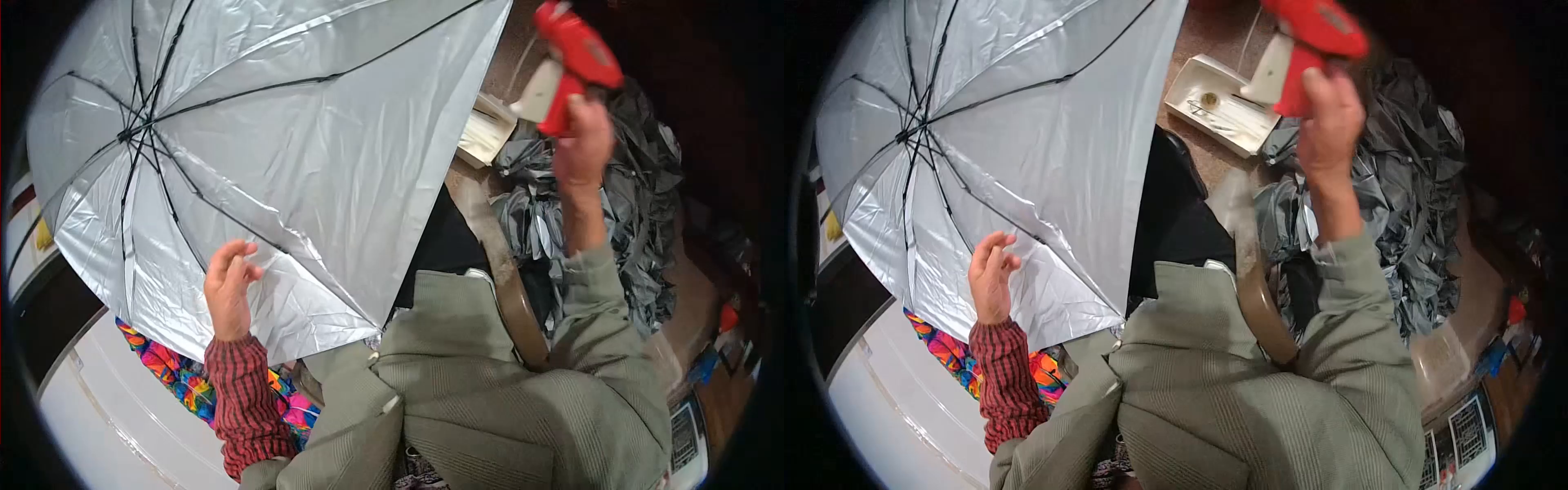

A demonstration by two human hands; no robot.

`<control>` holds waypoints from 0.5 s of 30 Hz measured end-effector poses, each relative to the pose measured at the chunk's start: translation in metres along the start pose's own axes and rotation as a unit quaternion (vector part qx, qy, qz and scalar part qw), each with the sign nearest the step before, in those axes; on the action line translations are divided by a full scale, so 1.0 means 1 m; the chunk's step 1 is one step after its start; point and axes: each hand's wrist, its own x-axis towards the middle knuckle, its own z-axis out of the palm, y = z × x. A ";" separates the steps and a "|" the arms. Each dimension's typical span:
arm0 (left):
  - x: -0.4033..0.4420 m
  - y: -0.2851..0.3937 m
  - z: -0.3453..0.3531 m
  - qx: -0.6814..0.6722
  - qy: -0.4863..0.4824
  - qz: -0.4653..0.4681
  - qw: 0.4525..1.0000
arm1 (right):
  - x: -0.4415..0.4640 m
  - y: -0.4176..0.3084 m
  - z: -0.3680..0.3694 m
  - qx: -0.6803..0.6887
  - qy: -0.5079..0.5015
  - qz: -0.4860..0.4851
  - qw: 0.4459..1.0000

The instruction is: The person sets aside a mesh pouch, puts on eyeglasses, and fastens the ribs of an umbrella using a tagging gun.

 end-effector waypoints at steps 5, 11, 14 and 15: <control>-0.004 -0.006 0.001 -0.051 -0.042 0.034 0.997 | -0.013 -0.148 0.070 0.039 -0.194 -0.020 0.980; -0.018 -0.025 -0.007 -0.092 -0.049 0.047 0.993 | -0.034 -0.134 0.192 -0.154 -0.460 -0.098 0.869; -0.030 -0.028 -0.008 -0.104 -0.045 0.037 0.993 | -0.043 -0.119 0.235 -0.202 -0.542 0.004 0.816; -0.032 -0.027 -0.005 -0.108 -0.044 0.034 0.993 | -0.046 -0.117 0.242 -0.218 -0.559 -0.042 0.799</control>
